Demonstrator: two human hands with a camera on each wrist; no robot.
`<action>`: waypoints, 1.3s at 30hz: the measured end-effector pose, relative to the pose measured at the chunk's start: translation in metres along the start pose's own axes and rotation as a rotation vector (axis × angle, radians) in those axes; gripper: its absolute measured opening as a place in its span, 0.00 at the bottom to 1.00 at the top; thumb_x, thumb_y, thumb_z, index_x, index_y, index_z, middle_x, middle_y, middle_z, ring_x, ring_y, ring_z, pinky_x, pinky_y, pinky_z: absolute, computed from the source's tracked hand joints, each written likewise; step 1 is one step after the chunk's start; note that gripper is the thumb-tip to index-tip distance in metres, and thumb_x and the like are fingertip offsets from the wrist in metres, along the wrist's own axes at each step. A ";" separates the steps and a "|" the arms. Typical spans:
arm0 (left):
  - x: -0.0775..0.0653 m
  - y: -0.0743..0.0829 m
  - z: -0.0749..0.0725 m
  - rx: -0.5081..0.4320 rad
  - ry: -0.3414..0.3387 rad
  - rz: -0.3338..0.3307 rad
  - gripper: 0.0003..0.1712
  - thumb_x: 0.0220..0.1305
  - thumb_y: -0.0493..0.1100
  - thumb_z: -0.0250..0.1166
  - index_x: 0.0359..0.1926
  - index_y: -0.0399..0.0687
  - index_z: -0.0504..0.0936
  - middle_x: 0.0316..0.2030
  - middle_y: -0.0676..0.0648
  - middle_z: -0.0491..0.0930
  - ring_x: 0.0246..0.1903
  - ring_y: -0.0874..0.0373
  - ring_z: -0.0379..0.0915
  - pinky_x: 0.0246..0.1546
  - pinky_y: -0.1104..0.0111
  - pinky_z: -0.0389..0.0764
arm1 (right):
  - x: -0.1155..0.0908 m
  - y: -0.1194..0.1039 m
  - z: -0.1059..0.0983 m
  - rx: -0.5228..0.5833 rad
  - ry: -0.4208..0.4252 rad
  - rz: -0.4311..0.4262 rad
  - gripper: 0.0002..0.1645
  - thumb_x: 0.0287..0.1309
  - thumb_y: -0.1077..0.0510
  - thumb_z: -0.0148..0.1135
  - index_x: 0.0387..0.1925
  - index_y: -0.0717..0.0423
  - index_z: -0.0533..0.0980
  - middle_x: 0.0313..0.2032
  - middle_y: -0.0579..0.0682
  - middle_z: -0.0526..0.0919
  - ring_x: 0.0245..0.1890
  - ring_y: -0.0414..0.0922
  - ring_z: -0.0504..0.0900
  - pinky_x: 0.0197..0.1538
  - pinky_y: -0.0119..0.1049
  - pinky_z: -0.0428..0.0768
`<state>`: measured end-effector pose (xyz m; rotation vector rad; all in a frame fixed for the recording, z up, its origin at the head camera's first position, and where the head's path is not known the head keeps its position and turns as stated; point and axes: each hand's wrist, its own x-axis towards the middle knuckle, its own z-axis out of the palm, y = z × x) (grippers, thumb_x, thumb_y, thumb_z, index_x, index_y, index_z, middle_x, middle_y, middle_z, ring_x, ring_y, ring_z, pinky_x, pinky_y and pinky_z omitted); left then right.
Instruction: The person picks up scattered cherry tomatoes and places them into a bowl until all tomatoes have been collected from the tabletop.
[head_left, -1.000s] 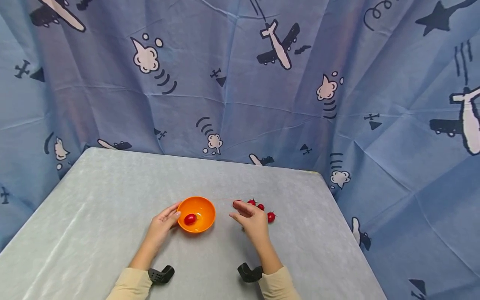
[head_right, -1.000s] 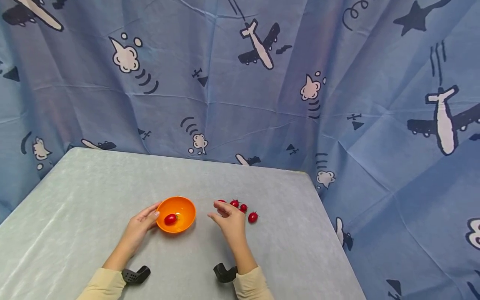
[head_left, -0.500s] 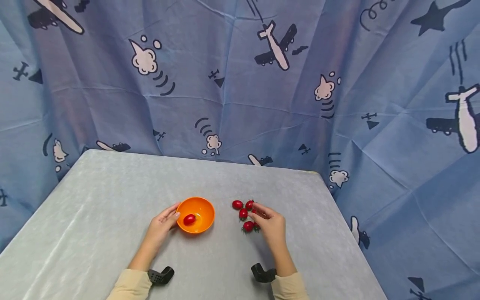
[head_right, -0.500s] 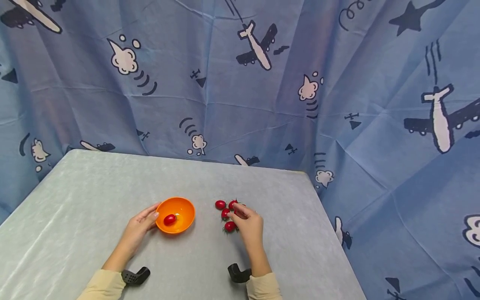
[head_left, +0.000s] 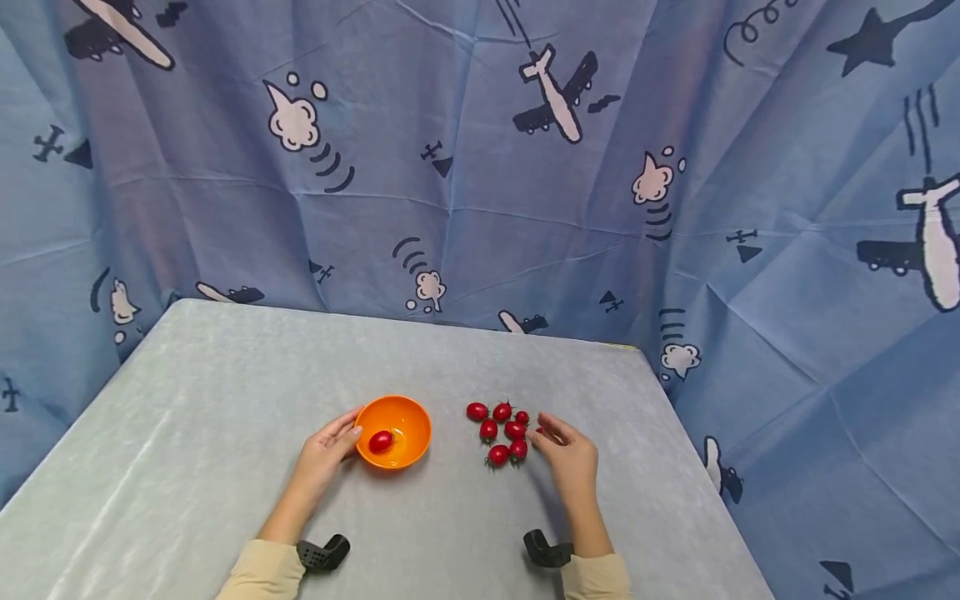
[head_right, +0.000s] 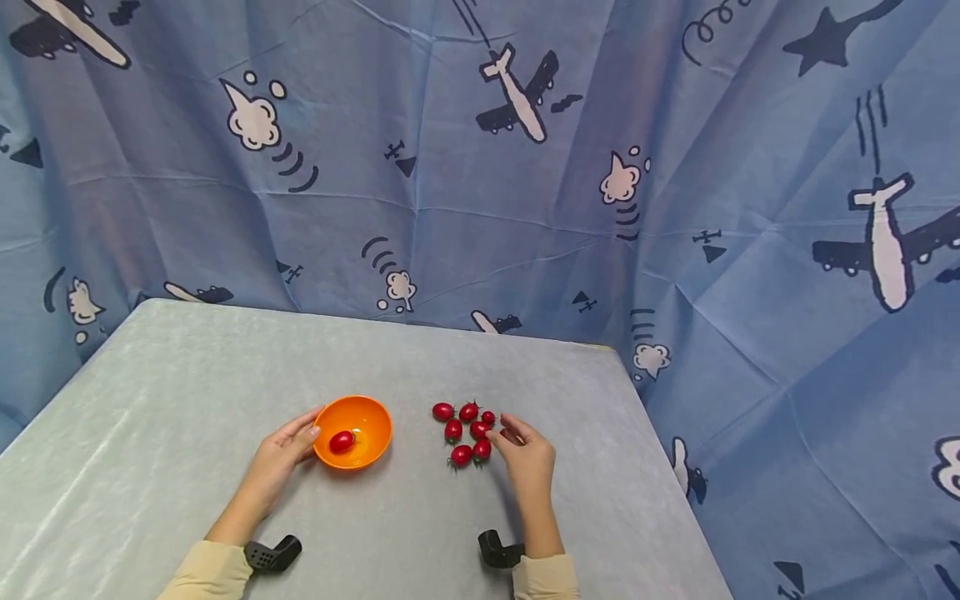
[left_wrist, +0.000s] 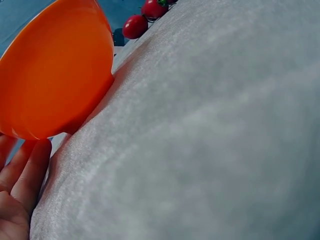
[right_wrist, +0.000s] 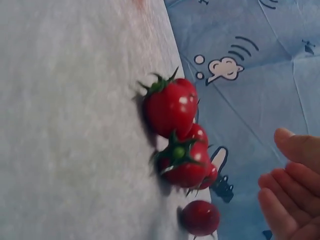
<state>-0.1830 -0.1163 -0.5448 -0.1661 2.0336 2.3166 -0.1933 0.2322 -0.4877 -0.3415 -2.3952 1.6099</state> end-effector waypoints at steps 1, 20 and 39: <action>0.000 0.000 0.000 0.002 0.000 0.001 0.29 0.72 0.41 0.59 0.70 0.38 0.68 0.69 0.39 0.68 0.48 0.85 0.73 0.49 0.83 0.76 | 0.001 0.001 -0.001 0.004 0.005 0.001 0.25 0.52 0.61 0.74 0.53 0.63 0.82 0.53 0.60 0.85 0.54 0.55 0.84 0.42 0.20 0.82; -0.002 0.002 0.000 -0.003 -0.001 -0.008 0.29 0.72 0.42 0.59 0.70 0.38 0.68 0.69 0.39 0.68 0.48 0.84 0.73 0.49 0.83 0.77 | 0.018 0.028 -0.008 -0.043 0.015 0.036 0.32 0.51 0.62 0.75 0.59 0.64 0.77 0.59 0.62 0.81 0.63 0.55 0.77 0.62 0.40 0.76; -0.002 0.001 -0.001 0.002 -0.006 -0.006 0.29 0.73 0.42 0.59 0.70 0.38 0.68 0.69 0.39 0.69 0.49 0.84 0.73 0.49 0.84 0.76 | 0.023 0.040 -0.005 -0.089 -0.014 0.065 0.34 0.52 0.61 0.75 0.60 0.66 0.76 0.60 0.63 0.79 0.63 0.57 0.77 0.62 0.44 0.76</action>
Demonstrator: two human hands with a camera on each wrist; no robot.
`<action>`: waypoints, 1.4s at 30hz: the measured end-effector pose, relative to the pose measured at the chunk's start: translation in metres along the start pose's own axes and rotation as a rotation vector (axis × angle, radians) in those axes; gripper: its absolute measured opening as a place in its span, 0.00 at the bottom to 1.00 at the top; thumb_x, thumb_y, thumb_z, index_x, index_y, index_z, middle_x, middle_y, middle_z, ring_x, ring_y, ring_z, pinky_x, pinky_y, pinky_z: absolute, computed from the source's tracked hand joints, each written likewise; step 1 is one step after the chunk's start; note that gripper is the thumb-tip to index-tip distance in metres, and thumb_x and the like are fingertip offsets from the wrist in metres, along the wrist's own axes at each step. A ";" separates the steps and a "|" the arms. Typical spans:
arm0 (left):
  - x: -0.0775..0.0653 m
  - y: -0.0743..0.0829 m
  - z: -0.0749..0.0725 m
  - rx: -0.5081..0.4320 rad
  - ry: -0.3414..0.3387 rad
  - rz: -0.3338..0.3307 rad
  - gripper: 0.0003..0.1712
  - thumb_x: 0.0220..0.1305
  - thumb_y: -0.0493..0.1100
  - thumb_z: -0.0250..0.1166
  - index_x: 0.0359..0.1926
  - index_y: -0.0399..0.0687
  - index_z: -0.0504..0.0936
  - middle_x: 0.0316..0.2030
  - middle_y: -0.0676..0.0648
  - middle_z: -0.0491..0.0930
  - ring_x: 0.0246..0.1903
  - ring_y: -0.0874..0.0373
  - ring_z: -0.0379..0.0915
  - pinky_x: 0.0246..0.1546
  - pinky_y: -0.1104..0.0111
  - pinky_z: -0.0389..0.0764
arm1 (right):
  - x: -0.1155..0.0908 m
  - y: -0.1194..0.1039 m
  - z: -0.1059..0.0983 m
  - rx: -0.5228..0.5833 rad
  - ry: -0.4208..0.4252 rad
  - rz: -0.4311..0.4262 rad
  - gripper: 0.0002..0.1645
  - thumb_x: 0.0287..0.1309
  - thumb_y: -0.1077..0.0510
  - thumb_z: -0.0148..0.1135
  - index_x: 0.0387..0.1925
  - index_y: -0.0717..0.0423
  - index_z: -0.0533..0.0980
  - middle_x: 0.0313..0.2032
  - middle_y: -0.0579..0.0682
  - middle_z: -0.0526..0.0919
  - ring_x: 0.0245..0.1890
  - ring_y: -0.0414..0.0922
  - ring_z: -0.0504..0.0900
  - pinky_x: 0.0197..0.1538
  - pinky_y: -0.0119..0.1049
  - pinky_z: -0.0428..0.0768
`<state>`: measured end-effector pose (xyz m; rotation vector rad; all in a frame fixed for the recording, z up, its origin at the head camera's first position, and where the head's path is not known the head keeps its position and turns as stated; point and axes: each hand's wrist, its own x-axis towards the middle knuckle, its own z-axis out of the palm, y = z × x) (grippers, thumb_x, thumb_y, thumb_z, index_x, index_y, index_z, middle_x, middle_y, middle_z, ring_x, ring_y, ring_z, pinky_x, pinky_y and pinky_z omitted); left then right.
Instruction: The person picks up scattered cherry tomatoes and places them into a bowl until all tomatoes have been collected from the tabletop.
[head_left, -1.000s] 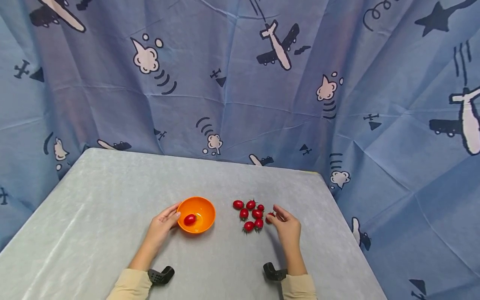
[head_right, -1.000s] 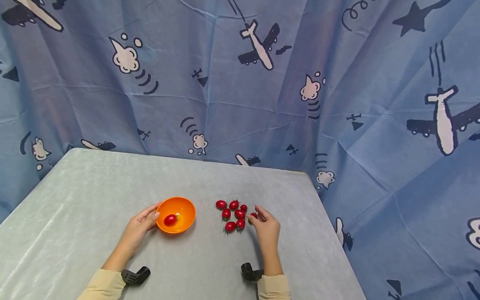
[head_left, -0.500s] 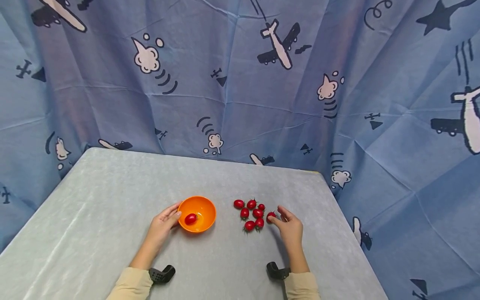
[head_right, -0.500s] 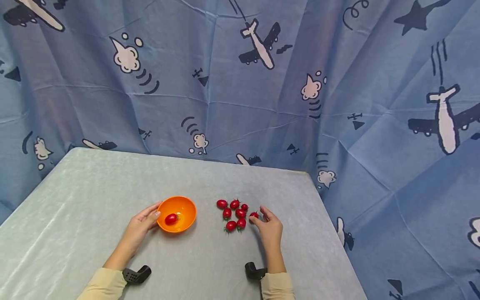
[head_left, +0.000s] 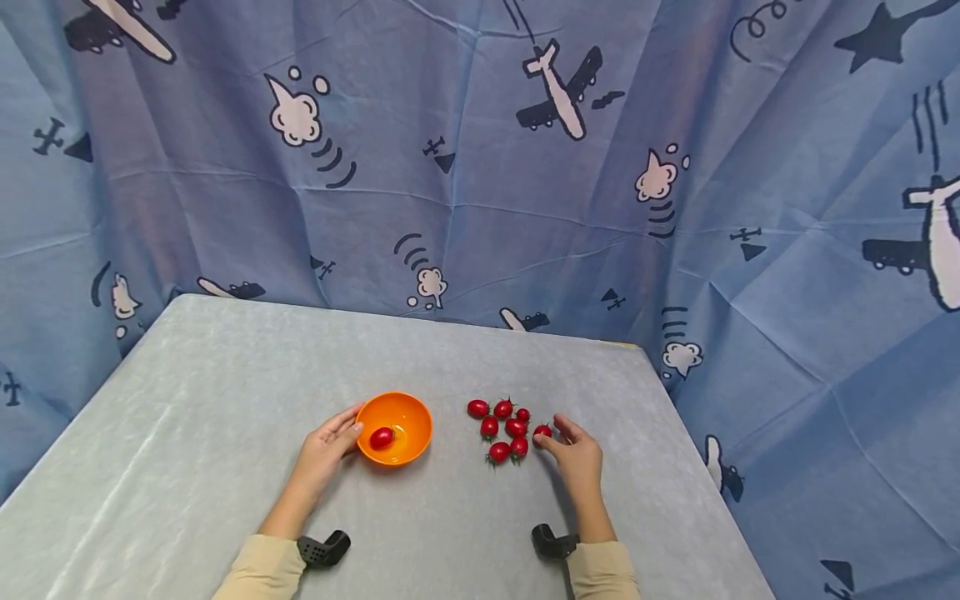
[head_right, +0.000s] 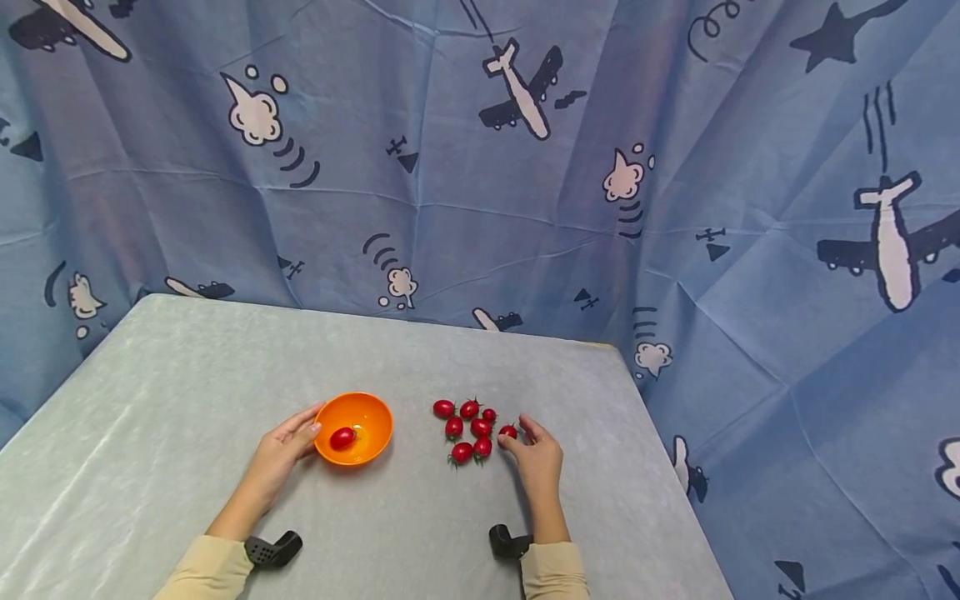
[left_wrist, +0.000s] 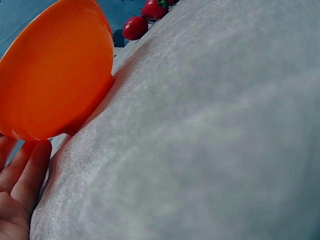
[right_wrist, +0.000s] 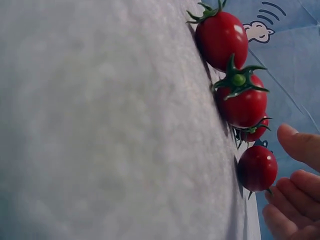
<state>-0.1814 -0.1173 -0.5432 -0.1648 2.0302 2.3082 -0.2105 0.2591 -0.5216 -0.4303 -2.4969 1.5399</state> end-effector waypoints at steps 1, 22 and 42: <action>0.000 0.000 0.000 0.008 0.001 0.000 0.29 0.73 0.42 0.59 0.70 0.38 0.68 0.69 0.39 0.69 0.48 0.84 0.73 0.49 0.84 0.76 | 0.000 0.001 0.001 0.000 0.001 -0.004 0.33 0.52 0.61 0.75 0.60 0.66 0.76 0.60 0.63 0.79 0.63 0.57 0.77 0.62 0.44 0.76; 0.000 -0.004 -0.001 0.046 0.014 0.003 0.30 0.72 0.44 0.60 0.69 0.37 0.69 0.67 0.36 0.70 0.47 0.83 0.74 0.47 0.82 0.77 | -0.002 0.004 0.007 -0.089 0.002 -0.024 0.27 0.54 0.64 0.72 0.56 0.68 0.78 0.57 0.65 0.81 0.59 0.59 0.80 0.58 0.46 0.80; 0.000 -0.001 0.000 0.028 0.008 0.006 0.29 0.72 0.43 0.59 0.70 0.38 0.68 0.68 0.38 0.70 0.48 0.83 0.74 0.48 0.83 0.77 | -0.004 -0.006 0.002 -0.115 0.048 -0.019 0.28 0.53 0.56 0.74 0.56 0.61 0.80 0.55 0.61 0.83 0.62 0.57 0.78 0.55 0.48 0.82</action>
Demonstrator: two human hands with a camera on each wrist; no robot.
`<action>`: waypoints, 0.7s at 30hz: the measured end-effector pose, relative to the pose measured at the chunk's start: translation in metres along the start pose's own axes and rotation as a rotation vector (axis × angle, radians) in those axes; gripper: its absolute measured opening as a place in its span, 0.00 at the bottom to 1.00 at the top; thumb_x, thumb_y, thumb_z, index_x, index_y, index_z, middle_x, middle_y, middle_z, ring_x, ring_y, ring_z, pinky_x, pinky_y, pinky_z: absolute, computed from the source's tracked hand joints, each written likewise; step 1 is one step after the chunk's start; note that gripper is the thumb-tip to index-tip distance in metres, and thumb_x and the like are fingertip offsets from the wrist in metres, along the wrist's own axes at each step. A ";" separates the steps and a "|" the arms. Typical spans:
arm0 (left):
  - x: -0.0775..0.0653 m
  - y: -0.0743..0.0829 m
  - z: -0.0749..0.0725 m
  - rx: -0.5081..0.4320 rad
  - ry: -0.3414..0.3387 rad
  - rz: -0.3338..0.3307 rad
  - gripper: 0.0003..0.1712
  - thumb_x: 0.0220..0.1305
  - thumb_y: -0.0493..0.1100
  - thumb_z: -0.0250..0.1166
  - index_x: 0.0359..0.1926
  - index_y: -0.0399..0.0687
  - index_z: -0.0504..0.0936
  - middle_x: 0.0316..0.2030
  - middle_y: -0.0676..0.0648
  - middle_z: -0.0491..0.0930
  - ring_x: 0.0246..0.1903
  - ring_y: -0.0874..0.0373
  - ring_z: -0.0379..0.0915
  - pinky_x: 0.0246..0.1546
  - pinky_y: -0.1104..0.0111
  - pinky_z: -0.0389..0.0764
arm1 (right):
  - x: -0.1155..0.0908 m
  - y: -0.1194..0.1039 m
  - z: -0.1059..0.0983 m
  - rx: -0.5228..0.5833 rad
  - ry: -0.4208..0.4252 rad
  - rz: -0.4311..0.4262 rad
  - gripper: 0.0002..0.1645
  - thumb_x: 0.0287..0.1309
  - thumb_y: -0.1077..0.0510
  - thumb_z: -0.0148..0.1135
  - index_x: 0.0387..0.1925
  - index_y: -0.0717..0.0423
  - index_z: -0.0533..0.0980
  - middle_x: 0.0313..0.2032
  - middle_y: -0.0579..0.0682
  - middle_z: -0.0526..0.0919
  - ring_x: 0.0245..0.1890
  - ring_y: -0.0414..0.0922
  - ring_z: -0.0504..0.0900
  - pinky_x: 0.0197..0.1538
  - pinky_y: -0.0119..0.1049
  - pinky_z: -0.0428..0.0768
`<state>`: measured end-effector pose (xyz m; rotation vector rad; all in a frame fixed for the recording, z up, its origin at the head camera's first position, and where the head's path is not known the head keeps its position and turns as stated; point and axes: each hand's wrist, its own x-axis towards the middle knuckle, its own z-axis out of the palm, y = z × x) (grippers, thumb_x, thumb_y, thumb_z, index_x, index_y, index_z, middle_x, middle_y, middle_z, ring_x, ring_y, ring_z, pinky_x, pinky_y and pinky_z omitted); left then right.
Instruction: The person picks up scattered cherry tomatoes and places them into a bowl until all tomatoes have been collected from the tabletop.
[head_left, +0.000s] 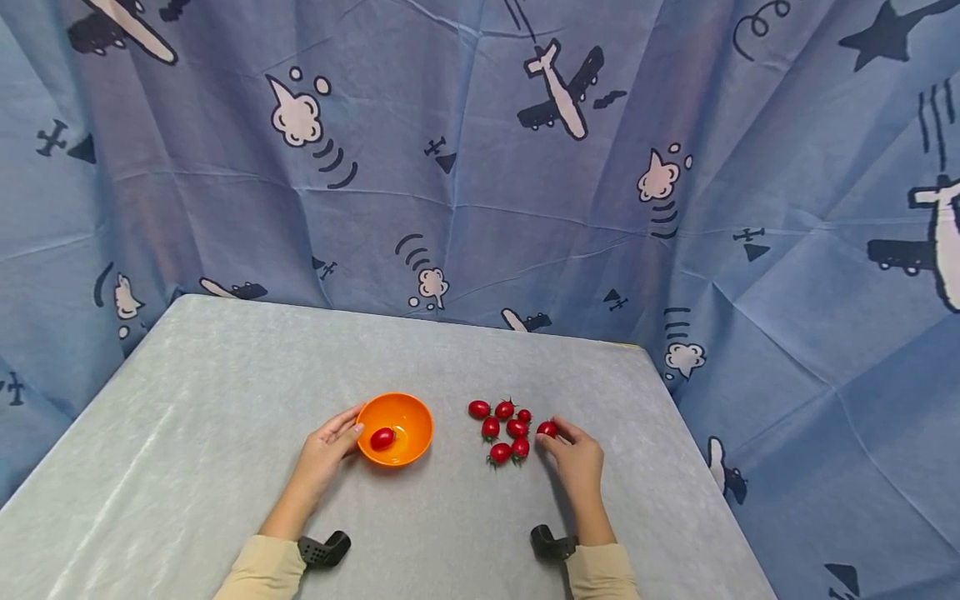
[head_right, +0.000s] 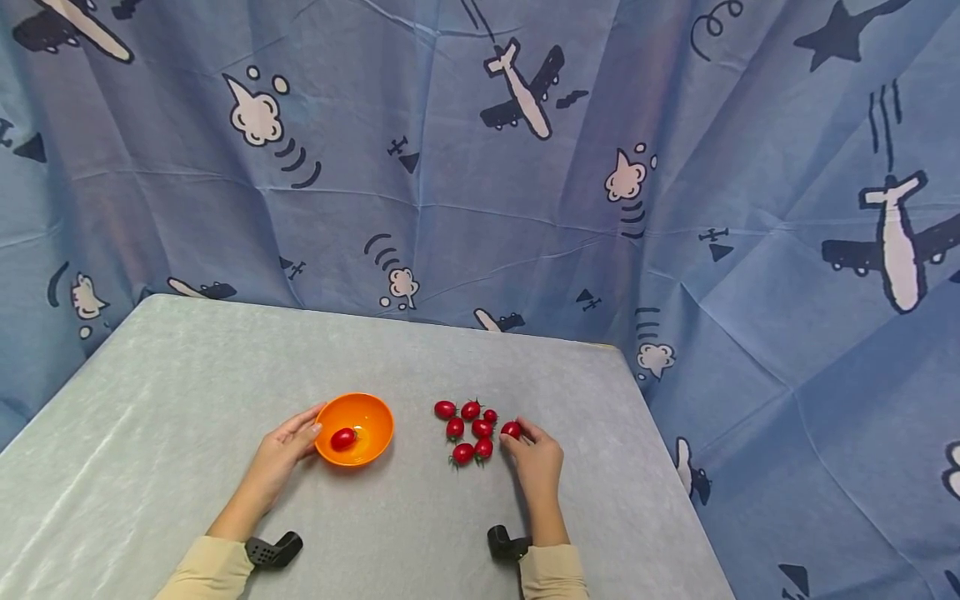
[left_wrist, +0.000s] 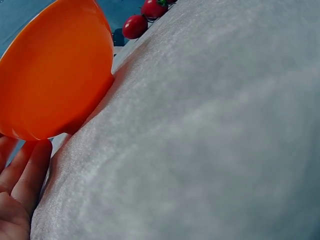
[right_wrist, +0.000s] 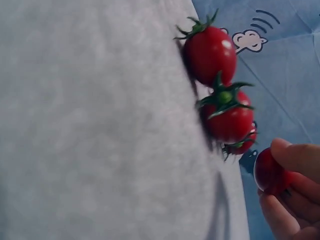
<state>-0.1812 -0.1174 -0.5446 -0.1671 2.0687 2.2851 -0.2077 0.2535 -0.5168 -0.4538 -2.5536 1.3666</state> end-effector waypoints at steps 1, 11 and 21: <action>0.000 0.000 0.000 0.004 0.001 0.003 0.29 0.72 0.43 0.59 0.70 0.38 0.68 0.68 0.37 0.70 0.48 0.83 0.74 0.48 0.82 0.77 | -0.001 -0.002 -0.001 0.001 0.004 -0.004 0.28 0.53 0.56 0.74 0.56 0.61 0.81 0.55 0.61 0.84 0.62 0.56 0.78 0.54 0.47 0.83; 0.000 0.000 0.001 0.007 0.010 -0.001 0.29 0.72 0.43 0.60 0.69 0.39 0.70 0.67 0.38 0.71 0.47 0.84 0.74 0.47 0.83 0.77 | -0.008 -0.027 -0.001 0.032 0.012 -0.067 0.27 0.51 0.56 0.76 0.53 0.61 0.82 0.52 0.60 0.86 0.57 0.54 0.82 0.54 0.45 0.82; -0.001 0.001 0.001 -0.006 0.004 0.007 0.28 0.72 0.42 0.60 0.69 0.37 0.69 0.68 0.38 0.70 0.48 0.84 0.73 0.49 0.84 0.76 | -0.013 -0.041 0.011 0.126 -0.060 -0.074 0.26 0.52 0.57 0.76 0.54 0.59 0.83 0.54 0.58 0.85 0.56 0.53 0.84 0.55 0.44 0.82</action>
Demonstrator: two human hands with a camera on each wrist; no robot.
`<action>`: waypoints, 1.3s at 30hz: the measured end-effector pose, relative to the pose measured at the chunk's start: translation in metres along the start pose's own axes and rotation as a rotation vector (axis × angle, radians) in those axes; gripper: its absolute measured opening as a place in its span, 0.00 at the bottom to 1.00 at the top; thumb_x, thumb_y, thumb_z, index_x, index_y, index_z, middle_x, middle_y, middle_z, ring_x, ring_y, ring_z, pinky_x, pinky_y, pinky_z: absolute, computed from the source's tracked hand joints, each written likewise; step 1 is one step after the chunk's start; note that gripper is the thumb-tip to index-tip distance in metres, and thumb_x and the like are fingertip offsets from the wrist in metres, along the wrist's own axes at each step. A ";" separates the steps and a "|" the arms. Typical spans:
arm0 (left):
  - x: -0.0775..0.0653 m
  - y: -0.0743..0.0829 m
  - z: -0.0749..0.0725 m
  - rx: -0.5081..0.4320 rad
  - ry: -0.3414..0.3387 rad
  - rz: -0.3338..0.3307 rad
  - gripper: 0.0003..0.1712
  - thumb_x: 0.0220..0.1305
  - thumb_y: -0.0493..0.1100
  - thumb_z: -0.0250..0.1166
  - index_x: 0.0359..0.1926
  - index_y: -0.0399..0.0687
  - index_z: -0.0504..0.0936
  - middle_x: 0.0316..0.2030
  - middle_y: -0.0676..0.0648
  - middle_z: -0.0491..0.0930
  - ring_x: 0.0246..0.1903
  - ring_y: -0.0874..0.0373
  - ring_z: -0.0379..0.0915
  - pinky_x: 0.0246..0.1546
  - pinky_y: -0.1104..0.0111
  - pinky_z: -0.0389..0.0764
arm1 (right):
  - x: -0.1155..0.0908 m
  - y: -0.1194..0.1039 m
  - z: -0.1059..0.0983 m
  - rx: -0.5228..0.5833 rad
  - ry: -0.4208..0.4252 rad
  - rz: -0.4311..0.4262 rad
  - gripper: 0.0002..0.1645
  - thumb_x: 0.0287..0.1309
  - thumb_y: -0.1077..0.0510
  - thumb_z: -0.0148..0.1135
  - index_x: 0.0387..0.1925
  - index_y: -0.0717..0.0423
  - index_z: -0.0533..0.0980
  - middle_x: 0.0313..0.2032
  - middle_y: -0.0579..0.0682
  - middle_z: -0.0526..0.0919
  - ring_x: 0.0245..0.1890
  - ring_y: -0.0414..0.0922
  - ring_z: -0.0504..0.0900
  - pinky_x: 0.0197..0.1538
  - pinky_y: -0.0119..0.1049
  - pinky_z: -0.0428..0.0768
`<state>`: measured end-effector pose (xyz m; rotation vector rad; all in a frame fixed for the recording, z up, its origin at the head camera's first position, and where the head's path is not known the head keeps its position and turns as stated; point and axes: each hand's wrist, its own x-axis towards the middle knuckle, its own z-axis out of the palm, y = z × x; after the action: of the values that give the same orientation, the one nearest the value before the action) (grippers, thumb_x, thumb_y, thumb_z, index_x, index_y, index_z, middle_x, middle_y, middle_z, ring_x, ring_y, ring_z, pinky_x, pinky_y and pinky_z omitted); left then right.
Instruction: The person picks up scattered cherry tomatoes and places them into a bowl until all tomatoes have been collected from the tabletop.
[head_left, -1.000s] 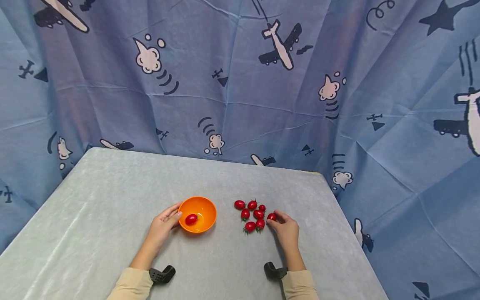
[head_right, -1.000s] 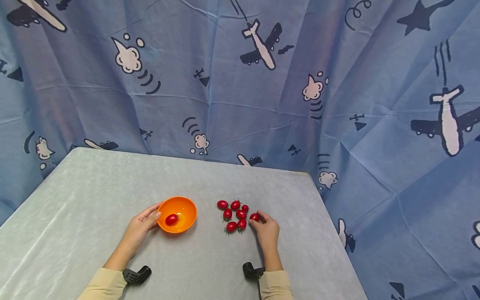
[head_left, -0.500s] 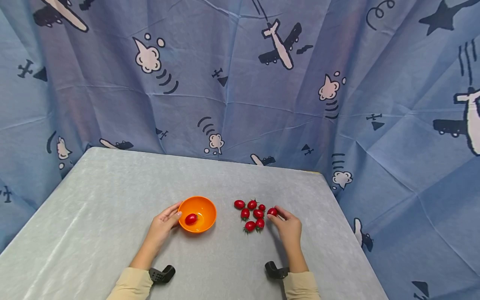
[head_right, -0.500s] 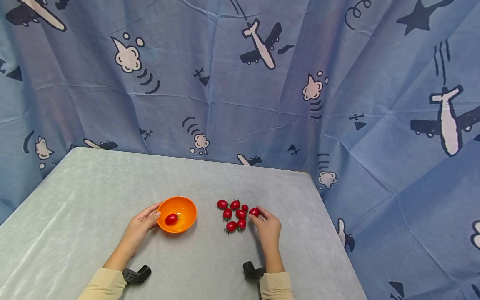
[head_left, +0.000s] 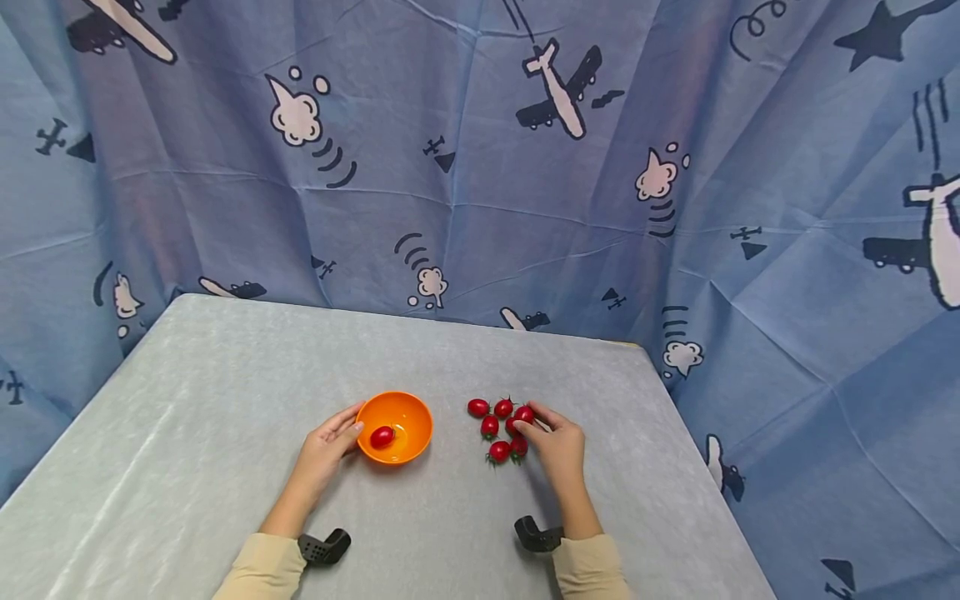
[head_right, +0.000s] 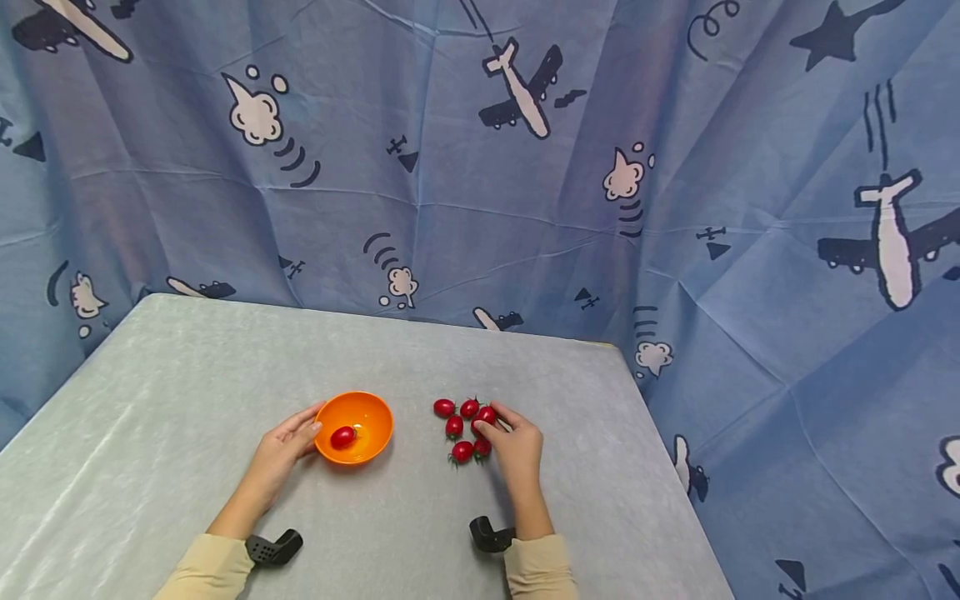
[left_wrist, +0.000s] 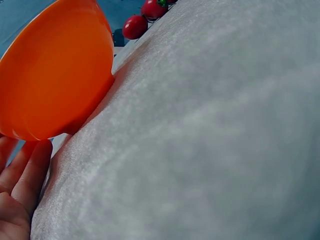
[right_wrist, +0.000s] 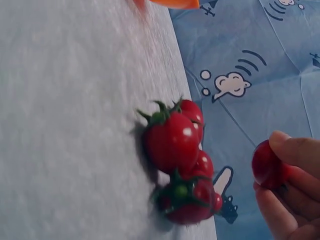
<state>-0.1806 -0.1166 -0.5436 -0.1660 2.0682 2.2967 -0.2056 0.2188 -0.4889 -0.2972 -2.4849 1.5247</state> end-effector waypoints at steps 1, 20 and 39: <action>0.000 0.000 0.000 -0.003 -0.002 -0.001 0.29 0.72 0.42 0.60 0.70 0.37 0.69 0.68 0.38 0.69 0.48 0.84 0.73 0.49 0.84 0.76 | 0.000 -0.001 0.002 0.004 -0.005 0.002 0.26 0.52 0.57 0.76 0.53 0.59 0.83 0.54 0.58 0.85 0.56 0.53 0.83 0.55 0.44 0.82; 0.004 -0.005 -0.001 0.012 -0.005 -0.011 0.29 0.71 0.44 0.62 0.69 0.40 0.70 0.68 0.40 0.70 0.49 0.84 0.73 0.49 0.83 0.77 | -0.010 -0.025 0.033 0.044 -0.079 -0.014 0.25 0.49 0.57 0.78 0.52 0.56 0.84 0.54 0.59 0.85 0.59 0.54 0.81 0.61 0.48 0.79; 0.002 -0.001 -0.002 -0.020 -0.016 -0.009 0.28 0.72 0.41 0.60 0.70 0.39 0.69 0.69 0.40 0.69 0.49 0.84 0.73 0.49 0.83 0.77 | -0.015 -0.044 0.057 0.034 -0.149 -0.067 0.25 0.45 0.58 0.80 0.48 0.56 0.86 0.50 0.58 0.87 0.49 0.51 0.85 0.47 0.36 0.86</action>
<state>-0.1824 -0.1181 -0.5446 -0.1566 2.0332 2.3069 -0.2098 0.1461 -0.4761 -0.0975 -2.5490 1.6144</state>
